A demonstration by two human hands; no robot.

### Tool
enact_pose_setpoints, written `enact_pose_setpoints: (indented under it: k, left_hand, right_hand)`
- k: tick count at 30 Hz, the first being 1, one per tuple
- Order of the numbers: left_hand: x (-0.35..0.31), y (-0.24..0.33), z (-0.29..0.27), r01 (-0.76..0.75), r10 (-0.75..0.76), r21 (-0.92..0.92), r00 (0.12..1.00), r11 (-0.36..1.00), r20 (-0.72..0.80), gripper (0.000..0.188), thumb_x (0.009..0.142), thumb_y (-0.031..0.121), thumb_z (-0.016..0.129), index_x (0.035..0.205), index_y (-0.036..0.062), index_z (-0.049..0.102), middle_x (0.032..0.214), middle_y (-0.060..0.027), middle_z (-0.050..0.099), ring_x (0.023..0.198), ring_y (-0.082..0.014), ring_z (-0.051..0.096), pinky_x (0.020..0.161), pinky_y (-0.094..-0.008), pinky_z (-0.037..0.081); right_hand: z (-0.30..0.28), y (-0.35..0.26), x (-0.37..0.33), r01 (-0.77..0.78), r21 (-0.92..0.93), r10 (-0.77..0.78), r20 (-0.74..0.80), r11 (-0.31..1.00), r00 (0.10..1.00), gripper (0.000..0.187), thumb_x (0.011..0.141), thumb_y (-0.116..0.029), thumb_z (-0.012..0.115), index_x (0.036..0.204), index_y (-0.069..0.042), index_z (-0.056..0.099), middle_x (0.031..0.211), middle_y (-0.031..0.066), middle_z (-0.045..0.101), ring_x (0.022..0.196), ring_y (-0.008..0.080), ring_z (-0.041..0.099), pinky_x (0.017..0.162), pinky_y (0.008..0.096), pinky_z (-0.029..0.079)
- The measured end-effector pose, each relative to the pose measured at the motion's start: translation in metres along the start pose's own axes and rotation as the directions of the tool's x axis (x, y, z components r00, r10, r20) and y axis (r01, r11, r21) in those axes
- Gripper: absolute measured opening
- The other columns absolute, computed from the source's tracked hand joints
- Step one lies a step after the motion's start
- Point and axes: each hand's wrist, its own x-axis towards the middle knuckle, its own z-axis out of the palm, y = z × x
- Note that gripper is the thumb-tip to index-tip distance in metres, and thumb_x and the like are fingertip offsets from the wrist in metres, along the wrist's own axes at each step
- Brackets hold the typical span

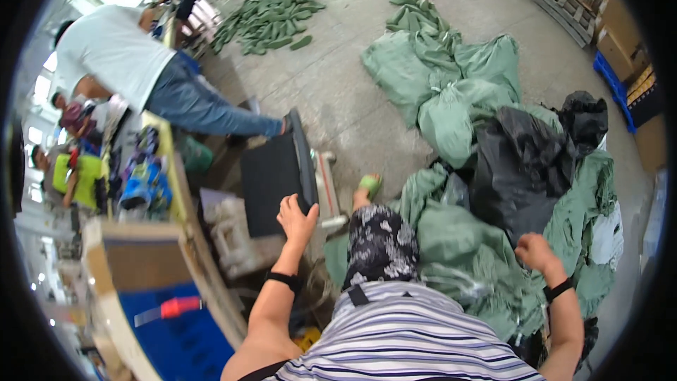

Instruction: Gathering shoe lasts from bags and the floor and lining them up on a production line rail.

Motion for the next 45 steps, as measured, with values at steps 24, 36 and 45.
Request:
enact_pose_setpoints:
  k: [24,36,45]
  left_hand:
    - [0.184,-0.043,0.025,0.347,-0.019,-0.228,0.583,0.91,0.812,0.05,0.083,0.037,0.06,0.107,0.0021,0.033,0.079,-0.0277,0.06,0.075,-0.047,0.058,0.066,-0.0525,0.044]
    - [0.262,-0.06,0.037,0.401,-0.154,-0.153,0.635,0.903,0.757,0.043,0.083,0.029,0.052,0.114,0.0015,0.041,0.09,-0.0284,0.061,0.087,-0.0458,0.057,0.075,-0.0504,0.045]
    - [0.403,-0.036,0.022,0.434,-0.304,0.051,0.538,0.899,0.786,0.046,0.078,0.033,0.062,0.11,0.0027,0.051,0.095,-0.0248,0.062,0.093,-0.0432,0.057,0.079,-0.0481,0.047]
  right_hand:
    - [-0.294,-0.245,0.51,0.063,-0.44,0.123,0.382,0.896,0.916,0.029,0.08,-0.028,0.051,0.084,-0.003,0.063,0.085,0.0221,0.062,0.084,0.0408,0.058,0.074,0.0461,0.047]
    - [-0.287,-0.273,0.684,0.133,-0.3,0.042,0.511,0.944,0.858,0.03,0.079,-0.031,0.056,0.092,-0.006,0.067,0.088,0.0165,0.066,0.085,0.0345,0.061,0.076,0.0413,0.048]
    - [-0.318,-0.411,0.925,0.495,-0.076,-0.393,0.511,0.865,0.765,0.029,0.077,-0.03,0.055,0.089,-0.005,0.065,0.084,0.0181,0.064,0.079,0.0373,0.061,0.072,0.0446,0.049]
